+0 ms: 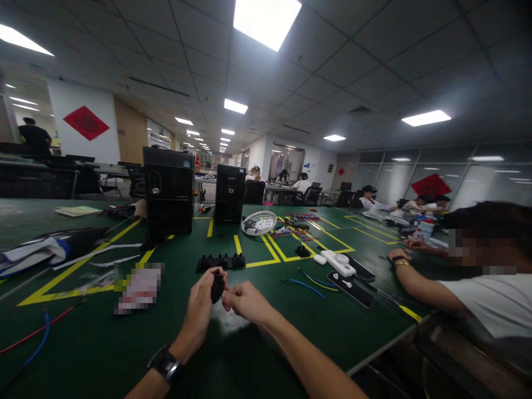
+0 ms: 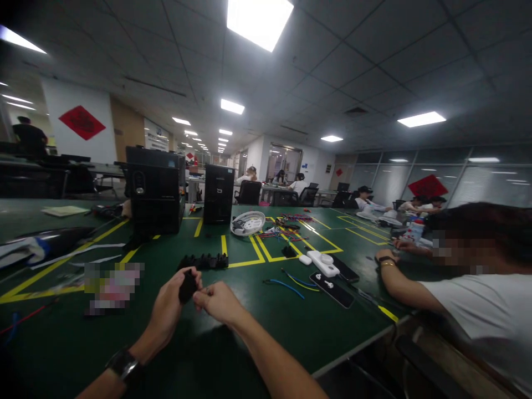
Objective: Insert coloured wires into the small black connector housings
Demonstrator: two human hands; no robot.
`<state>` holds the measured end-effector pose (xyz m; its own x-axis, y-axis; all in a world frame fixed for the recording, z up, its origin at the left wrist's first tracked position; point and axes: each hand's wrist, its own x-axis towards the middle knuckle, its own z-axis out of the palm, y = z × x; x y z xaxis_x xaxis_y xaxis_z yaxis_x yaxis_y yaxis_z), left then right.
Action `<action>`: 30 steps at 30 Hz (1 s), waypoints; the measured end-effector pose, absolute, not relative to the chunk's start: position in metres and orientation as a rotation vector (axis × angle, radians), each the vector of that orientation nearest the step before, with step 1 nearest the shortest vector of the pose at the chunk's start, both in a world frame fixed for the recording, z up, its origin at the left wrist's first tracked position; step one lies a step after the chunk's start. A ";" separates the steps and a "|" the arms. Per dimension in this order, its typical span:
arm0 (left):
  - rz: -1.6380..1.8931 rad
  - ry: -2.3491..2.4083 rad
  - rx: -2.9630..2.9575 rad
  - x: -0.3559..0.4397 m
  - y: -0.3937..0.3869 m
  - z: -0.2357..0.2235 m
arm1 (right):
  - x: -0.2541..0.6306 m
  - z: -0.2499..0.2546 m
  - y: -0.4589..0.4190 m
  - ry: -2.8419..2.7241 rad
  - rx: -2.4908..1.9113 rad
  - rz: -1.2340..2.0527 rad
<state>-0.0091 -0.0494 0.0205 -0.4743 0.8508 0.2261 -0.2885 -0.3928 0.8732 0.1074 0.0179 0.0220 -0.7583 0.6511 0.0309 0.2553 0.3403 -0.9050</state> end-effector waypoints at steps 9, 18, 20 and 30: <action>2.009 1.035 0.545 -0.010 -0.056 0.038 | 0.096 0.022 0.004 -2.193 -0.692 1.360; 2.184 0.915 0.633 -0.035 -0.055 0.050 | 0.079 0.050 -0.014 -2.207 -0.672 1.182; 2.244 0.902 0.666 -0.038 -0.055 0.052 | 0.073 0.048 -0.016 -2.186 -0.697 1.203; 2.455 0.860 0.355 -0.101 -0.055 0.048 | 0.054 0.049 -0.017 -2.216 -0.623 1.238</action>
<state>-0.1007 -0.0550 0.0484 -0.8356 0.5442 0.0748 -0.3785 -0.6690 0.6397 0.0542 -0.0171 0.0487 -0.7582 0.6151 0.2164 0.1381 0.4759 -0.8686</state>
